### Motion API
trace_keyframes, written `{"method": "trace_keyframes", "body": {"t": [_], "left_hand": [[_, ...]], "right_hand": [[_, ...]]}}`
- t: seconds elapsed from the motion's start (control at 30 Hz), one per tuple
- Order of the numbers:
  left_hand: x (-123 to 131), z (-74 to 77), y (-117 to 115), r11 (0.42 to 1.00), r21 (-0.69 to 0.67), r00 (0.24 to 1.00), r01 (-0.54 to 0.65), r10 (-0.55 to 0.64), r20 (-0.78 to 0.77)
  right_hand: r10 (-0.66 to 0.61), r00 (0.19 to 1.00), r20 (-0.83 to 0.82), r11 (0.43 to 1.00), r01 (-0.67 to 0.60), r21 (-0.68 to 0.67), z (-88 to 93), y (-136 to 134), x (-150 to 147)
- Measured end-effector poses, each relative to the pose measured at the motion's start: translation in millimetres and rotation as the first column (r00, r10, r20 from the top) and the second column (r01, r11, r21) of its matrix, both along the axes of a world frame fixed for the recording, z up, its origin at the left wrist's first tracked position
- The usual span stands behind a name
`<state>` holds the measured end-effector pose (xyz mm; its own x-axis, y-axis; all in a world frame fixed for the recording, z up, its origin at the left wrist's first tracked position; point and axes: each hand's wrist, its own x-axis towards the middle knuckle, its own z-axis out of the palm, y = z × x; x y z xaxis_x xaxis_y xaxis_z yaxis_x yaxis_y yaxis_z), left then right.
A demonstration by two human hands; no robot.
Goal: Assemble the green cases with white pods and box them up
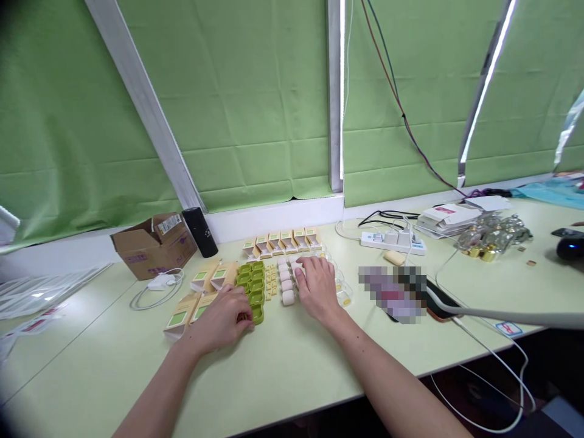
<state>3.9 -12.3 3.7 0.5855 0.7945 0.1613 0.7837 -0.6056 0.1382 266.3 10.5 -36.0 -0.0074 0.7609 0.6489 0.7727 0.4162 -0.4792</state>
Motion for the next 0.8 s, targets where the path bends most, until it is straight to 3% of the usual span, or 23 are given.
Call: {"method": "trace_keyframes", "body": {"t": [0.37,0.5,0.63,0.8], "left_hand": [[1,-2.4,3,0.999,0.047,0.999,0.022,-0.020,-0.046],[4,0.6,1,0.987,0.136,0.996,0.081,-0.076,-0.042],[8,2.0,0,0.932,0.339,0.991,0.125,-0.131,-0.005],[16,5.7,6,0.803,0.592,0.984,0.067,-0.153,0.096]], "right_hand": [[0.051,0.998,-0.021,0.999,-0.051,0.018,-0.8,-1,-3],[0.090,0.995,-0.046,0.995,-0.087,0.058,0.3,-3,-5],[0.144,0.988,-0.060,0.987,-0.139,0.081,1.9,-7,-7],[0.202,0.979,-0.041,0.976,-0.197,0.098,3.5,-12,-14]]}}
